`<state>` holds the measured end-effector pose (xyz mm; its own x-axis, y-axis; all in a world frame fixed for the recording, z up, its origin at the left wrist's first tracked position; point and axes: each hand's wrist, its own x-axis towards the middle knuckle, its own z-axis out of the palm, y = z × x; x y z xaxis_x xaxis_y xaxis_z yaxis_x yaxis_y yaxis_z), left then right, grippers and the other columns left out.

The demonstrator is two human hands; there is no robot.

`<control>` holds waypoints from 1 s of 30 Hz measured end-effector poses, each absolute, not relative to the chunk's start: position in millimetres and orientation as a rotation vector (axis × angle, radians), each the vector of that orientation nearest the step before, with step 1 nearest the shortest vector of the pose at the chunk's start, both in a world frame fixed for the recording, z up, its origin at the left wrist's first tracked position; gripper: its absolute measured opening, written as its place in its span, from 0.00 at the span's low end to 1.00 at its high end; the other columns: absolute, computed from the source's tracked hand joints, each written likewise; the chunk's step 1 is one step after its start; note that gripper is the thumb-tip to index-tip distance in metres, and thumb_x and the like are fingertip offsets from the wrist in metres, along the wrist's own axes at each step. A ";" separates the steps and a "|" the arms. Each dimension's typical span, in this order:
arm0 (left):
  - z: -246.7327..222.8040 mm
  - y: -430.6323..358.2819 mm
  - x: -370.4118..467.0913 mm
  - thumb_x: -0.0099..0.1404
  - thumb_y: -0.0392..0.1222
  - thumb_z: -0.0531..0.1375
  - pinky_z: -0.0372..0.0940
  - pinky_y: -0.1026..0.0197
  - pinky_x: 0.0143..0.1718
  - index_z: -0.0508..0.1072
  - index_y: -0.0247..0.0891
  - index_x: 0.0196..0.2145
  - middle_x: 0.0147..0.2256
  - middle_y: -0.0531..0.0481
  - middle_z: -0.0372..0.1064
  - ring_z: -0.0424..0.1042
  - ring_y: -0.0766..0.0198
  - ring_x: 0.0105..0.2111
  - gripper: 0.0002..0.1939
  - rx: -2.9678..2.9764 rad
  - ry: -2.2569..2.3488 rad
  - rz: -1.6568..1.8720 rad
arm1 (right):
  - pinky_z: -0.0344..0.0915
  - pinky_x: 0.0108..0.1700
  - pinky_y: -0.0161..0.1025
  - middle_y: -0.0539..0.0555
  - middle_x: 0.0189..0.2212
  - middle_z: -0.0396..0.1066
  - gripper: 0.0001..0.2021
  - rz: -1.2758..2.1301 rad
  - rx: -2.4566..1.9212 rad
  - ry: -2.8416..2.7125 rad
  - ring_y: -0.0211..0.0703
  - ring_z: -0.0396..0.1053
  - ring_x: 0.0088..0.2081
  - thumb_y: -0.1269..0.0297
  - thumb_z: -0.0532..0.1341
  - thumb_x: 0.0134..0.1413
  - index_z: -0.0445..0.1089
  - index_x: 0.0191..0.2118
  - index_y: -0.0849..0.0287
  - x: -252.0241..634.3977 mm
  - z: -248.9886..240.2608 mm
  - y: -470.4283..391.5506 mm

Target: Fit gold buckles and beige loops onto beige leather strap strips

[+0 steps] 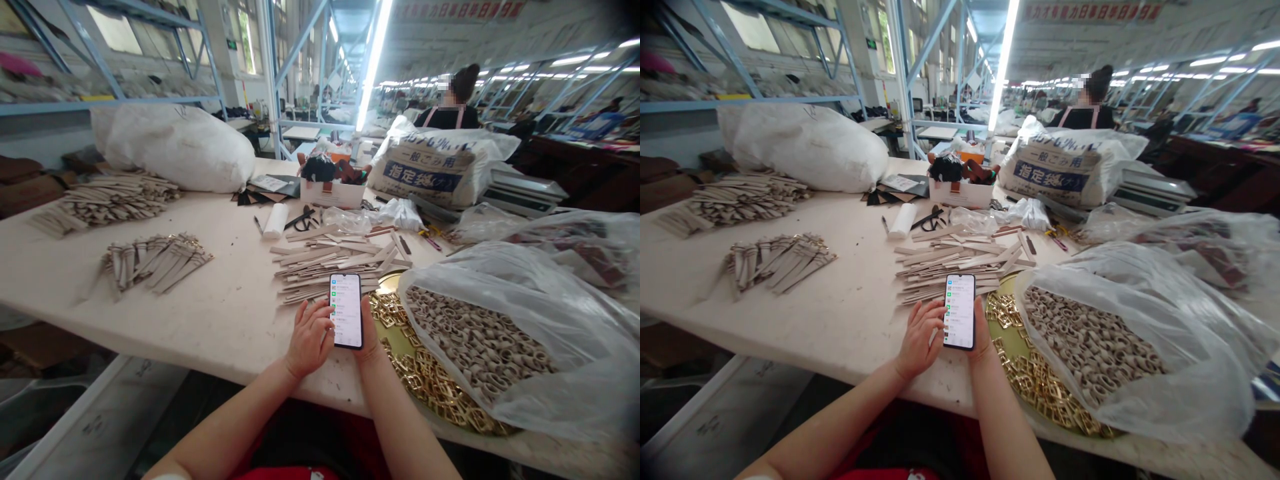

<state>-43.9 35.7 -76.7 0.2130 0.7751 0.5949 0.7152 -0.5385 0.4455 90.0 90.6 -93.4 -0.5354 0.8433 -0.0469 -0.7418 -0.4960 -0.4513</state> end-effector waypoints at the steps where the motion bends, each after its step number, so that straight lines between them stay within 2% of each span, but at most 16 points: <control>1: -76.5 35.7 -44.0 0.60 0.34 0.50 0.40 0.47 0.59 0.64 0.40 0.33 0.46 0.49 0.67 0.56 0.61 0.55 0.06 2.387 1.475 1.247 | 0.61 0.48 0.49 0.56 0.40 0.72 0.29 2.109 -0.331 -0.469 0.48 0.66 0.46 0.41 0.50 0.49 0.67 0.46 0.59 89.9 -92.8 90.4; 9: -77.2 35.2 -43.9 0.58 0.31 0.49 0.41 0.46 0.59 0.63 0.40 0.33 0.43 0.49 0.69 0.57 0.61 0.55 0.07 2.394 1.417 1.267 | 0.64 0.46 0.47 0.55 0.39 0.73 0.29 2.086 -0.378 -0.489 0.46 0.68 0.42 0.40 0.50 0.48 0.68 0.45 0.59 90.9 -93.1 90.9; 16: -78.0 35.2 -43.7 0.57 0.31 0.49 0.41 0.48 0.59 0.64 0.41 0.33 0.36 0.52 0.72 0.62 0.62 0.50 0.08 2.381 1.374 1.283 | 0.63 0.47 0.49 0.56 0.39 0.72 0.31 2.101 -0.350 -0.536 0.48 0.69 0.41 0.38 0.47 0.48 0.66 0.46 0.59 90.5 -94.5 90.8; 25: -77.8 36.6 -41.8 0.58 0.31 0.50 0.42 0.46 0.59 0.64 0.40 0.35 0.46 0.49 0.69 0.56 0.61 0.56 0.09 2.404 1.441 1.191 | 0.63 0.46 0.45 0.56 0.42 0.72 0.28 2.111 -0.360 -0.461 0.45 0.69 0.42 0.42 0.47 0.52 0.66 0.47 0.60 92.2 -99.8 92.1; 30: -78.2 36.1 -42.6 0.57 0.30 0.49 0.42 0.46 0.59 0.64 0.40 0.35 0.45 0.49 0.69 0.56 0.61 0.55 0.09 2.418 1.428 1.201 | 0.63 0.46 0.47 0.56 0.40 0.72 0.29 2.110 -0.377 -0.458 0.46 0.69 0.42 0.40 0.48 0.50 0.66 0.47 0.59 91.7 -98.8 92.8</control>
